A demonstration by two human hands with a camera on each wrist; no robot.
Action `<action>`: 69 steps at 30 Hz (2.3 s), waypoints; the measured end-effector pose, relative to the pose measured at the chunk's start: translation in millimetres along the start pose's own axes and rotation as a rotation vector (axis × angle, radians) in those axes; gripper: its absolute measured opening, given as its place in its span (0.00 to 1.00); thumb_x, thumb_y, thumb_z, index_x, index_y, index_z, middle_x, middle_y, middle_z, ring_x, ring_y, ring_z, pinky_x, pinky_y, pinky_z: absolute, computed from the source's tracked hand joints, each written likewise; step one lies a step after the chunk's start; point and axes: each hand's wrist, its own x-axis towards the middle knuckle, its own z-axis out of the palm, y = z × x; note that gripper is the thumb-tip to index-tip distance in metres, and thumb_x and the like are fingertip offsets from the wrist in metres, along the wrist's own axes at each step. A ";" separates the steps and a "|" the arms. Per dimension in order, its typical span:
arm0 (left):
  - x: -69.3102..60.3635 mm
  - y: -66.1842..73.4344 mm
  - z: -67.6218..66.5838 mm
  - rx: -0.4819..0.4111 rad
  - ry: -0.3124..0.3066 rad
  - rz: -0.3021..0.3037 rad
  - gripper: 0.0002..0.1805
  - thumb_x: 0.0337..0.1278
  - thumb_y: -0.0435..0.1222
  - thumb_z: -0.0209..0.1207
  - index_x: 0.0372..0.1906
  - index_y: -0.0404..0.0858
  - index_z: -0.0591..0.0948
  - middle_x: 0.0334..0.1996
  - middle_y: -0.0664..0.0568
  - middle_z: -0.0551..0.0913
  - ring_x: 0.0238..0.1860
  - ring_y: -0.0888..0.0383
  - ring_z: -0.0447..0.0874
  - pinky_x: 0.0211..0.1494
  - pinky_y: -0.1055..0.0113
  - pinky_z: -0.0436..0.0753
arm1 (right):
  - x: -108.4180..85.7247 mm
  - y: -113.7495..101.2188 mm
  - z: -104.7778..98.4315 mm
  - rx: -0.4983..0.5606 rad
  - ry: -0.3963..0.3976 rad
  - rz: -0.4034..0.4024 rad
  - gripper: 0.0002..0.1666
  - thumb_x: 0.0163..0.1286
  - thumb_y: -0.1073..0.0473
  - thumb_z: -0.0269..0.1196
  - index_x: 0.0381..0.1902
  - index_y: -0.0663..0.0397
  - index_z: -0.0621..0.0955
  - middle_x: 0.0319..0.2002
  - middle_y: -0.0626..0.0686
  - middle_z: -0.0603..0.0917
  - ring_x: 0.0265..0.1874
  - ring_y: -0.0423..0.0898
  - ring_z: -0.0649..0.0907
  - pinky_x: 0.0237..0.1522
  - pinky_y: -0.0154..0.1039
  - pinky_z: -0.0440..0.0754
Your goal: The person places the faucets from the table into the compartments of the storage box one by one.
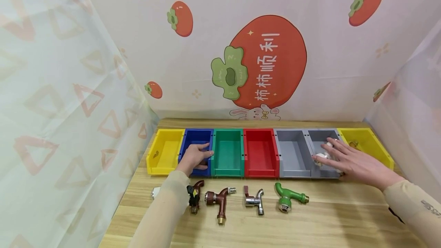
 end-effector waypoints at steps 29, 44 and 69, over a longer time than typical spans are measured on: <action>2.4 -2.1 0.4 -0.003 -0.006 -0.007 0.31 0.71 0.42 0.62 0.76 0.50 0.70 0.69 0.42 0.76 0.45 0.54 0.90 0.40 0.60 0.91 | 6.5 19.1 11.2 -0.024 -0.008 0.071 0.79 0.27 0.46 0.87 0.80 0.42 0.63 0.73 0.66 0.68 0.73 0.70 0.64 0.70 0.54 0.70; 3.4 -1.2 1.8 -0.005 -0.009 -0.005 0.31 0.72 0.41 0.62 0.76 0.49 0.70 0.69 0.42 0.76 0.52 0.51 0.88 0.40 0.60 0.91 | 3.8 23.3 18.4 -0.034 0.020 0.062 0.79 0.25 0.46 0.88 0.79 0.47 0.64 0.69 0.70 0.70 0.81 0.59 0.39 0.80 0.45 0.31; 5.6 -4.7 -0.3 -0.006 -0.014 -0.003 0.31 0.71 0.41 0.62 0.76 0.50 0.70 0.69 0.43 0.76 0.55 0.49 0.87 0.41 0.59 0.91 | -0.7 23.9 18.9 0.031 -0.062 0.079 0.79 0.28 0.43 0.85 0.81 0.38 0.60 0.67 0.69 0.75 0.68 0.69 0.69 0.53 0.61 0.84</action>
